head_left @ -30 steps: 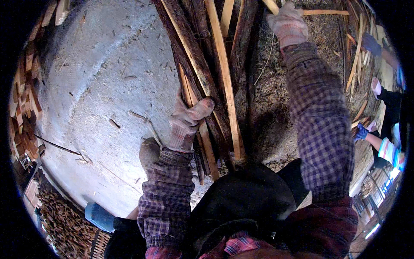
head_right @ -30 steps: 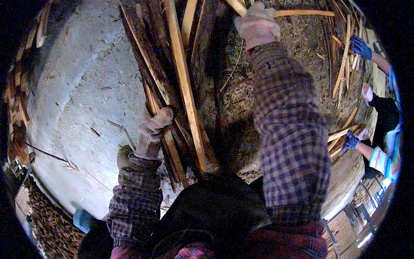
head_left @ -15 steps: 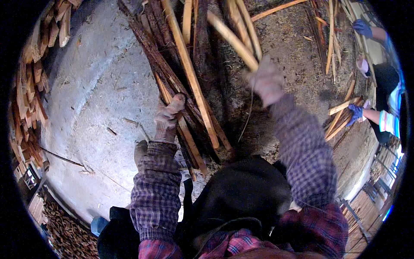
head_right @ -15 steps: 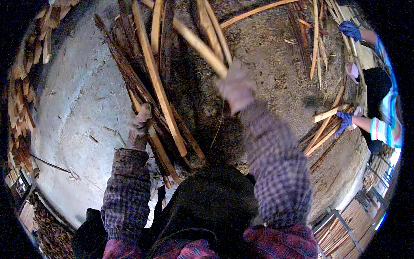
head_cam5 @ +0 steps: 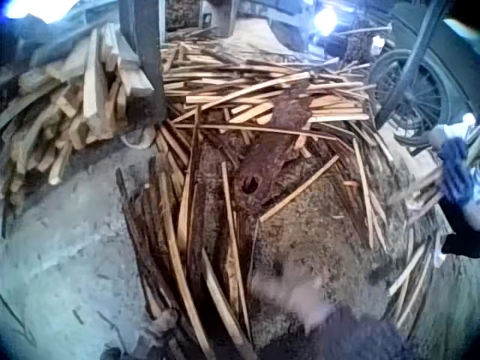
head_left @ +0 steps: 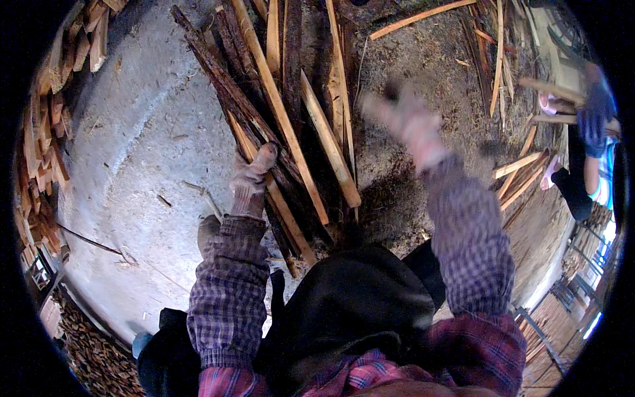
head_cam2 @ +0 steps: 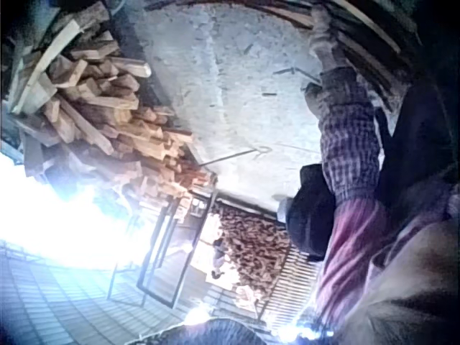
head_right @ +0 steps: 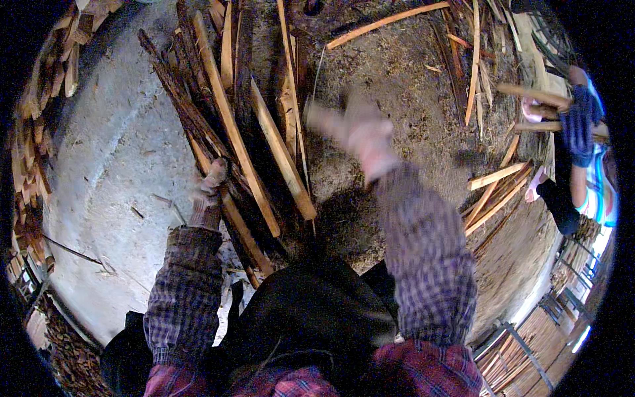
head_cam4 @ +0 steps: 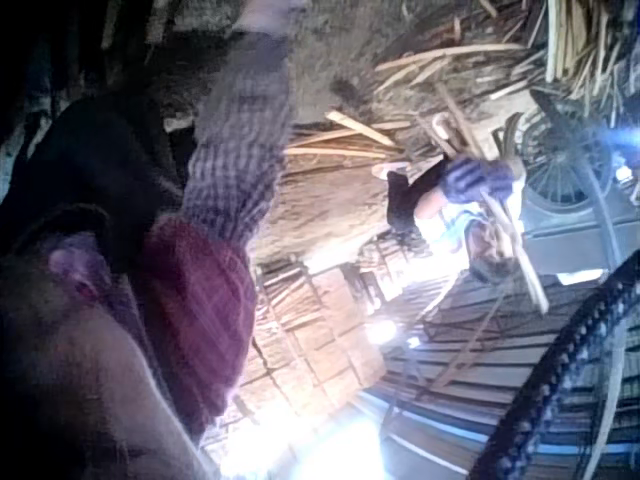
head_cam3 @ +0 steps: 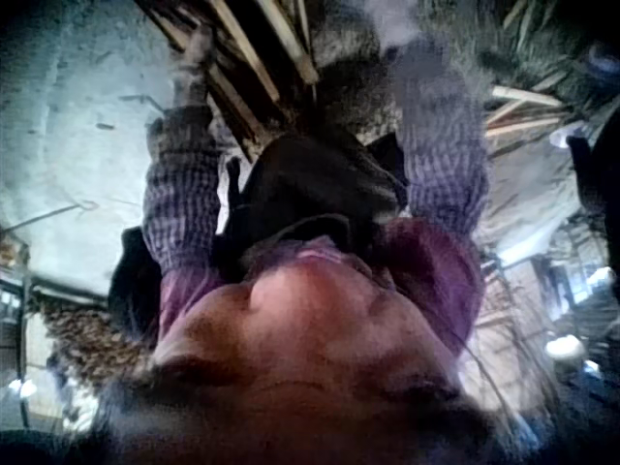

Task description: The person uses a pitchfork to move a large pile of thin wood strips on the floor. They then walk to a different area, squat down, and gather the strips by hand, organizing them into neat bundles and stacking them against a metal rack.

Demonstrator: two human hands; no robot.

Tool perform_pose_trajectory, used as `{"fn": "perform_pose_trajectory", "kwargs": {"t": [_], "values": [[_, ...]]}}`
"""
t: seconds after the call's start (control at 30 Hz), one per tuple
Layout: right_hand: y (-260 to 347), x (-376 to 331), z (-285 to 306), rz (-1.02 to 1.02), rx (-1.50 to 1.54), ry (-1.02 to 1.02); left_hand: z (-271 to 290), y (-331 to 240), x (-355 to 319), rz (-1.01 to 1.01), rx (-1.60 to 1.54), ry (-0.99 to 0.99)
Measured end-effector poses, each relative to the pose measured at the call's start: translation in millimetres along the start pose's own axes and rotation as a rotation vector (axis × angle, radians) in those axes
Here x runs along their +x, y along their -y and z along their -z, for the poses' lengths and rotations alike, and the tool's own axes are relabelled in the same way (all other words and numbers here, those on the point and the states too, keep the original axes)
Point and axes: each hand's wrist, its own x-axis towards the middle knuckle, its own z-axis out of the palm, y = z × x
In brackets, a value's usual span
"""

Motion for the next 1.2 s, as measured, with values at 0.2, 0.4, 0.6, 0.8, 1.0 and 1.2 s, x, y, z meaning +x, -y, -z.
{"fn": "perform_pose_trajectory", "kwargs": {"t": [0.2, 0.4, 0.6, 0.8, 1.0, 1.2], "values": [[35.8, 153.1, 39.8, 0.373, 0.568, -0.616, 9.0, 4.8, -3.3, 0.125, -0.536, -0.045], [39.0, 189.2, 26.8, 0.213, 0.257, -0.555, -12.8, 18.7, -0.6, -0.107, -0.322, -0.19], [-2.7, 106.5, 23.8, 0.353, 0.754, -0.239, -7.6, 12.0, -3.2, -0.065, -0.241, -0.195], [-62.6, -50.3, -63.5, 0.267, 1.099, 0.375, 33.4, -3.6, -16.7, -0.306, 0.201, -0.641], [-72.6, -79.0, -61.2, 0.257, 0.352, 0.483, 52.5, -27.6, -30.9, -0.337, 0.151, -0.739], [-27.0, -59.9, 19.4, 0.029, -0.179, 0.049, 2.5, 1.2, -8.0, -0.438, 0.433, -0.782]]}}
